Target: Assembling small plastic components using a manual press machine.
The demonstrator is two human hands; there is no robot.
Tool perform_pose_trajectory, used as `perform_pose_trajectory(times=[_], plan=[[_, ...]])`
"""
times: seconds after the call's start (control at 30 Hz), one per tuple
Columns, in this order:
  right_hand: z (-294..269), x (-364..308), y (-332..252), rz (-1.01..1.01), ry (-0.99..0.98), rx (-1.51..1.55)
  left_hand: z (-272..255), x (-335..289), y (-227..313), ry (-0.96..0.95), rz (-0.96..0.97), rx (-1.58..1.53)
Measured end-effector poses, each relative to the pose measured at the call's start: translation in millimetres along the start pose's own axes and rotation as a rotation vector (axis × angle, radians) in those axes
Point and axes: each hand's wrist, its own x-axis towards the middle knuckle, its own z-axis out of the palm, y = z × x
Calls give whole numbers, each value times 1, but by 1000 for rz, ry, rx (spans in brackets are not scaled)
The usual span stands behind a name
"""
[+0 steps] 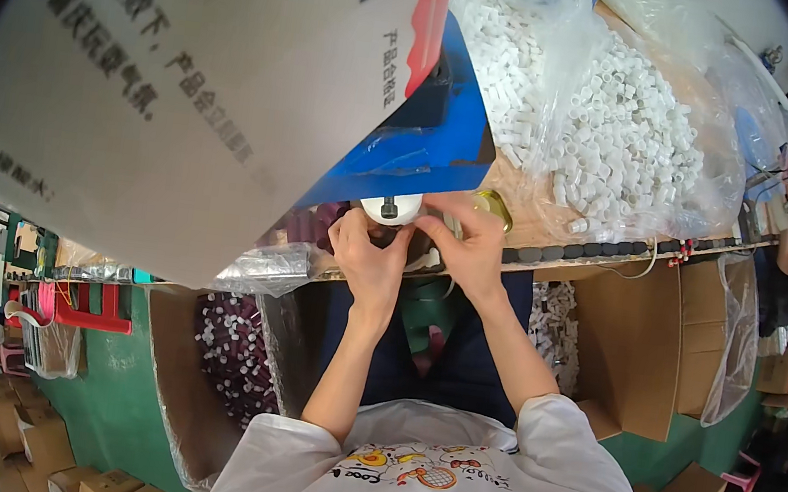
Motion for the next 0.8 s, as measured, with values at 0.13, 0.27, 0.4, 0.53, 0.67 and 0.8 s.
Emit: perform_pose_trajectory(times=[0.13,0.27,0.4,0.53,0.67,0.8], plan=[[7,7,7,-588,-90,-350,0,1,0,18,60,1],[4,10,5,-695,-118,-464,-4,-3,0,39,117,22],[2,12,3,-755,-158,-489,-8,-6,-2,47,152,55],[2,10,11,-696,-201,-383,-6,-6,-6,47,146,52],[-39,34,22,-342,-138,-433,-17,11,-8,-62,36,68],[-71,73,59,-328,-373,-783,-27,26,-4,-334,-7,-14]])
